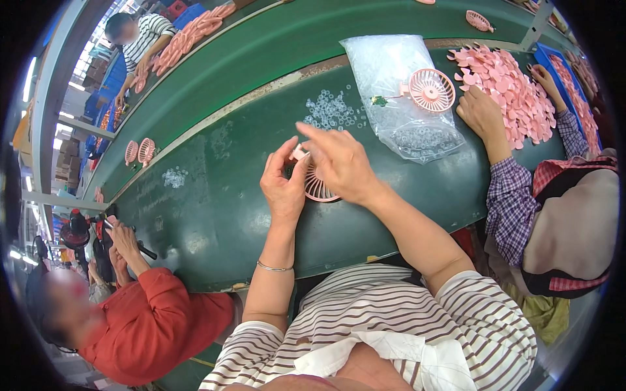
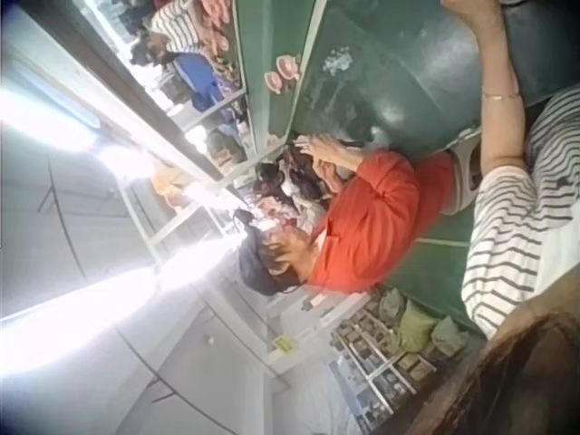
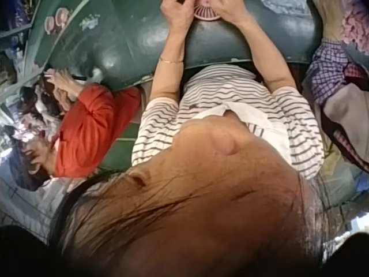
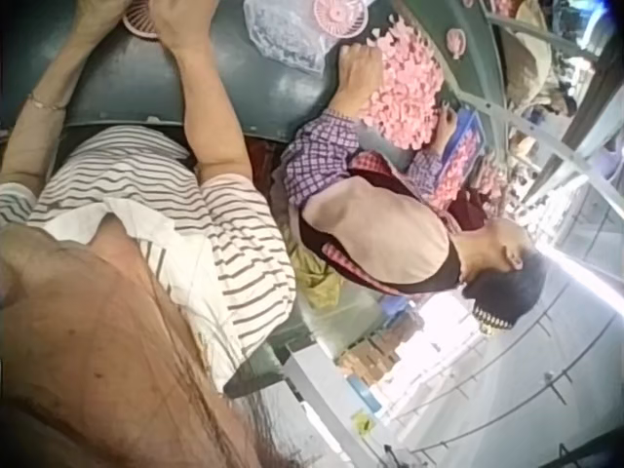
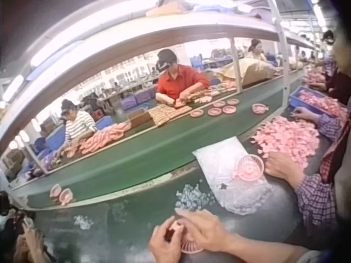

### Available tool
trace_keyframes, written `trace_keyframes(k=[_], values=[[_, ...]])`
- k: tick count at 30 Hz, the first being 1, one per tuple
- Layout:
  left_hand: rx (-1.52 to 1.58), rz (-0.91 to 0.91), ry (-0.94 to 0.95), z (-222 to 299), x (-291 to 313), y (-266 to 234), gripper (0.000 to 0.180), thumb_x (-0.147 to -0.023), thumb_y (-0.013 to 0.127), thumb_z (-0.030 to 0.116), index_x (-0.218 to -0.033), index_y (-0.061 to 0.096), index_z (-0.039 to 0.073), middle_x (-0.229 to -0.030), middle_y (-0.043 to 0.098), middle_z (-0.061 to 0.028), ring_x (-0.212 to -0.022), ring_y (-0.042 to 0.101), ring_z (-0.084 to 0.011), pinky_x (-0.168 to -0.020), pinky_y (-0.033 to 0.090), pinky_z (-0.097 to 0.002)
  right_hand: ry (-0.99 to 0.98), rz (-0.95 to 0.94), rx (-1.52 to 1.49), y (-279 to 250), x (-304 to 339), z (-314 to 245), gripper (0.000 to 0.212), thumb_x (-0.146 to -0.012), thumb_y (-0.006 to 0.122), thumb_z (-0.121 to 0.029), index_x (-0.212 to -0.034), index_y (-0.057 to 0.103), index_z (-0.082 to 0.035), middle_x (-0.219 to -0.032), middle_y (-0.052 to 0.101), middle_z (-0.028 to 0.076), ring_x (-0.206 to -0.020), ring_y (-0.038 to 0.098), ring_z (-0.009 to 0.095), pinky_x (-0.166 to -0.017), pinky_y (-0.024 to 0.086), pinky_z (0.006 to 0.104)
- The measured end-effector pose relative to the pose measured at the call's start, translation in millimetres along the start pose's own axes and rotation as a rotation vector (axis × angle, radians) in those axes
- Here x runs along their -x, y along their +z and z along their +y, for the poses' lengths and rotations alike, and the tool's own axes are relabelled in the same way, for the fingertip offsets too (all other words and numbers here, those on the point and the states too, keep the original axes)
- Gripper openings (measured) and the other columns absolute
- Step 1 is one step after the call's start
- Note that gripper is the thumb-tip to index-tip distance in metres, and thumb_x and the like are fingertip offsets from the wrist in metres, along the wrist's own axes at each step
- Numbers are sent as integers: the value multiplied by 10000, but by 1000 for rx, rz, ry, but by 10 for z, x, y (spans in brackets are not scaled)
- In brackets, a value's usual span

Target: The person repeatedly picks up fan guards, attaches small components to them by hand, and places the assembled parts onto the conveyor belt.

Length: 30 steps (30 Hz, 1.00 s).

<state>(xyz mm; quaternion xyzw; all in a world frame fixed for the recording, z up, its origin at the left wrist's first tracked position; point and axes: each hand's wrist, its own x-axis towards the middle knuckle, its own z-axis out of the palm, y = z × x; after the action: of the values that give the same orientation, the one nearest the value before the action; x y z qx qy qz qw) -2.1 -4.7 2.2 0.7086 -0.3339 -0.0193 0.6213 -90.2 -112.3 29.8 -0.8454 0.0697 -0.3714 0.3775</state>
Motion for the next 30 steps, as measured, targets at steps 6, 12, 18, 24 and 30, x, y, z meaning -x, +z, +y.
trace_keyframes(k=[6, 12, 18, 24, 30], values=[[172, 48, -85, -104, -110, -45, 262, -784, 646, 24, -1043, 607, 1, -948, 621, -55, -830, 580, -106, -747, 473, -240, 457, -80, -10, -177, -78, 423, 219, -864, 508, -114, -1008, 618, 9, -797, 669, 132, -716, 647, 173, -672, 495, 279], [471, 215, -289, -1, -434, -215, 285, -821, 616, 24, -1079, 547, -75, -935, 626, -111, -785, 612, -140, -715, 498, -235, 415, -316, 292, -376, -116, 507, 156, -724, 635, -169, -786, 634, -27, -735, 634, 161, -713, 613, 327, -664, 478, 398], [389, 120, -269, 208, -934, 478, 264, -717, 633, 0, -977, 609, -35, -858, 632, -87, -763, 585, -125, -673, 483, -255, 310, -495, 342, -433, -19, 416, 167, -655, 696, -148, -705, 581, -37, -686, 621, 145, -682, 607, 323, -619, 466, 398], [550, -283, -268, 346, -1026, 1561, 456, -776, 656, 162, -1164, 495, -15, -897, 631, -145, -828, 608, -195, -727, 487, -299, 244, -314, 266, -295, 58, 599, 79, -673, 622, -34, -719, 584, 18, -721, 601, 217, -700, 587, 378, -636, 451, 441], [29, -87, 16, -47, -1665, 604, 354, -756, 558, 108, -1090, 531, -8, -1092, 536, -201, -1002, 526, -326, -891, 412, -392, 484, -239, 150, -331, -109, 483, 71, -701, 613, -4, -738, 558, 22, -658, 593, 175, -619, 593, 309, -579, 458, 378]])
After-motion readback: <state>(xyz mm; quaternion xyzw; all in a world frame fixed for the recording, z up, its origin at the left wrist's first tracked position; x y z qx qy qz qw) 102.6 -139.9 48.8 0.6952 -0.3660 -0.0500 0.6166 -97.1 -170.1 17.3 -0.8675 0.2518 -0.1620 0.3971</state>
